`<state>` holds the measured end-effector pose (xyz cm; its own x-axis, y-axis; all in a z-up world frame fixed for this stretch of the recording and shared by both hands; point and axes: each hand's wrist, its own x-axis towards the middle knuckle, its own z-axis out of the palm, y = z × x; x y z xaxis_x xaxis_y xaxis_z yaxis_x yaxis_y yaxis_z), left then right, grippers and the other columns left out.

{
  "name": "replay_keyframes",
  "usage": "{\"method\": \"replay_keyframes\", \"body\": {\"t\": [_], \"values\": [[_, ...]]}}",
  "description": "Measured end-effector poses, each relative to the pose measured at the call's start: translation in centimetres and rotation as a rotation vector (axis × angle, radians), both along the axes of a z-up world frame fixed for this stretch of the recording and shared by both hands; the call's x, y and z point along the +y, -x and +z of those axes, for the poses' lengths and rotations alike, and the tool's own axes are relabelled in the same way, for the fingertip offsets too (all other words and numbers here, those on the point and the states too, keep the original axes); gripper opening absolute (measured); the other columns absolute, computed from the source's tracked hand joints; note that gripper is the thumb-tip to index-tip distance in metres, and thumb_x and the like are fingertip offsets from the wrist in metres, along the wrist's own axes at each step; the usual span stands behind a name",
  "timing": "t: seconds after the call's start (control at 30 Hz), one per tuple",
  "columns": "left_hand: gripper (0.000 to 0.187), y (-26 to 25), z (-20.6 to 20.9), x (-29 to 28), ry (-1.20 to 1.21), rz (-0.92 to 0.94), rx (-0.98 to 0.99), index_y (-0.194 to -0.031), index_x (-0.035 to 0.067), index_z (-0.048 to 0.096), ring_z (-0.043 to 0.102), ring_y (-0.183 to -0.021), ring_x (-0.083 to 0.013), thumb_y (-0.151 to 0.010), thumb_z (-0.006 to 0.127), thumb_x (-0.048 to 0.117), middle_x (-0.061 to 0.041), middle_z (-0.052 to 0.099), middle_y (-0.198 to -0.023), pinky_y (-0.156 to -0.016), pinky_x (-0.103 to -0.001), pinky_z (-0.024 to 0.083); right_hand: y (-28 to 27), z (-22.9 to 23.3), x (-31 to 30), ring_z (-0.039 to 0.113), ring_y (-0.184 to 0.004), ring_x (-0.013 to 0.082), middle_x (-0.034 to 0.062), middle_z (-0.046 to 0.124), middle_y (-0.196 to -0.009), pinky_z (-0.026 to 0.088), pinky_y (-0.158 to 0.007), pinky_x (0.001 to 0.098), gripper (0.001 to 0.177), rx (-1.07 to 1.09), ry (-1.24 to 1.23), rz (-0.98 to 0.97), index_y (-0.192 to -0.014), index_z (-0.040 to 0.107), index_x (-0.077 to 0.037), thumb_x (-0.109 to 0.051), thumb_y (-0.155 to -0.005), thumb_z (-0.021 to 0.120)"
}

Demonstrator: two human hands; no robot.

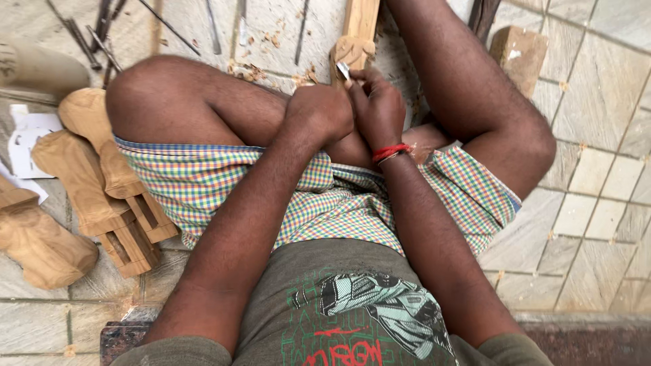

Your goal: The person sits on the floor and carves a small wooden piece using a chisel and a wooden mallet. They repeatedly strike the chisel to shape the wood, occasionally pausing to inspect the work and switch tools.

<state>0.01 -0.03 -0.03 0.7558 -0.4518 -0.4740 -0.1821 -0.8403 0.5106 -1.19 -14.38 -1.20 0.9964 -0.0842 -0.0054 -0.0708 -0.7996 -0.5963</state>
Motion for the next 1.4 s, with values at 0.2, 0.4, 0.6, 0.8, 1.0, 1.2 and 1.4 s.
{"method": "replay_keyframes", "body": {"t": [0.2, 0.4, 0.6, 0.8, 1.0, 1.2, 1.4], "values": [[0.021, 0.6, -0.3, -0.5, -0.023, 0.084, -0.051, -0.096, 0.007, 0.077, 0.075, -0.091, -0.0273, -0.089, 0.064, 0.022, -0.014, 0.077, -0.096, -0.082, -0.045, 0.059, -1.2, -0.7, -3.0, 0.068, -0.075, 0.0144, 0.0083, 0.078, -0.09, 0.056, -0.067, 0.0332, 0.021, -0.122, -0.126, -0.031, -0.119, 0.074, -0.012, -0.017, -0.098, 0.075], [0.029, 0.4, -0.4, -2.5, -0.176, 0.156, -0.103, -0.113, 0.003, 0.062, 0.075, -0.077, -0.0213, -0.097, 0.063, 0.026, -0.011, 0.075, -0.085, -0.071, -0.041, 0.06, 0.0, 1.0, -2.0, 0.076, -0.093, 0.0246, 0.0084, 0.078, -0.107, 0.06, -0.079, 0.0375, 0.018, -0.206, 0.096, 0.101, -0.114, 0.078, -0.012, -0.016, -0.097, 0.076], [0.055, 3.1, -0.4, -4.3, -0.255, 0.084, -0.386, -0.133, -0.003, 0.055, 0.072, -0.094, -0.0286, -0.094, 0.053, 0.036, -0.021, 0.072, -0.108, -0.085, -0.047, 0.056, -0.5, 1.6, -1.4, 0.075, -0.087, 0.0248, 0.0044, 0.077, -0.104, 0.059, -0.075, 0.0381, 0.014, -0.188, 0.172, 0.101, -0.113, 0.076, -0.014, -0.019, -0.1, 0.075], [0.052, 3.8, -1.2, -4.9, -0.313, -0.042, -0.343, -0.136, -0.007, 0.055, 0.067, -0.101, -0.0339, -0.099, 0.047, 0.029, -0.031, 0.067, -0.116, -0.09, -0.049, 0.051, -0.5, 1.3, -1.3, 0.074, -0.085, 0.0242, 0.0028, 0.076, -0.101, 0.058, -0.072, 0.0375, 0.015, -0.188, 0.218, 0.093, -0.114, 0.075, -0.016, -0.019, -0.1, 0.074], [0.044, 3.0, -1.4, -5.2, -0.261, -0.019, -0.312, -0.127, -0.01, 0.063, 0.067, -0.098, -0.0333, -0.099, 0.05, 0.022, -0.033, 0.067, -0.115, -0.083, -0.047, 0.053, -1.0, 1.8, -1.4, 0.075, -0.085, 0.0231, 0.0018, 0.076, -0.099, 0.058, -0.072, 0.0376, 0.014, -0.13, 0.202, 0.085, -0.113, 0.076, -0.016, -0.019, -0.1, 0.074], [0.041, 2.4, -1.5, -4.9, -0.198, -0.021, -0.247, -0.12, -0.011, 0.068, 0.069, -0.092, -0.0319, -0.096, 0.054, 0.02, -0.034, 0.069, -0.11, -0.078, -0.045, 0.055, -1.8, 1.6, -2.2, 0.075, -0.093, 0.024, 0.0024, 0.077, -0.105, 0.059, -0.077, 0.0378, 0.013, -0.144, 0.142, 0.127, -0.112, 0.076, -0.014, -0.017, -0.099, 0.075], [0.042, 2.2, -1.7, -5.3, -0.213, -0.038, -0.274, -0.115, -0.009, 0.069, 0.07, -0.088, -0.034, -0.088, 0.059, 0.022, -0.041, 0.066, -0.112, -0.075, -0.045, 0.056, -4.8, 1.4, -3.0, 0.075, -0.091, 0.0272, 0.0059, 0.077, -0.103, 0.058, -0.077, 0.0408, 0.012, -0.151, 0.142, 0.245, -0.111, 0.077, -0.011, -0.019, -0.101, 0.077]]}}
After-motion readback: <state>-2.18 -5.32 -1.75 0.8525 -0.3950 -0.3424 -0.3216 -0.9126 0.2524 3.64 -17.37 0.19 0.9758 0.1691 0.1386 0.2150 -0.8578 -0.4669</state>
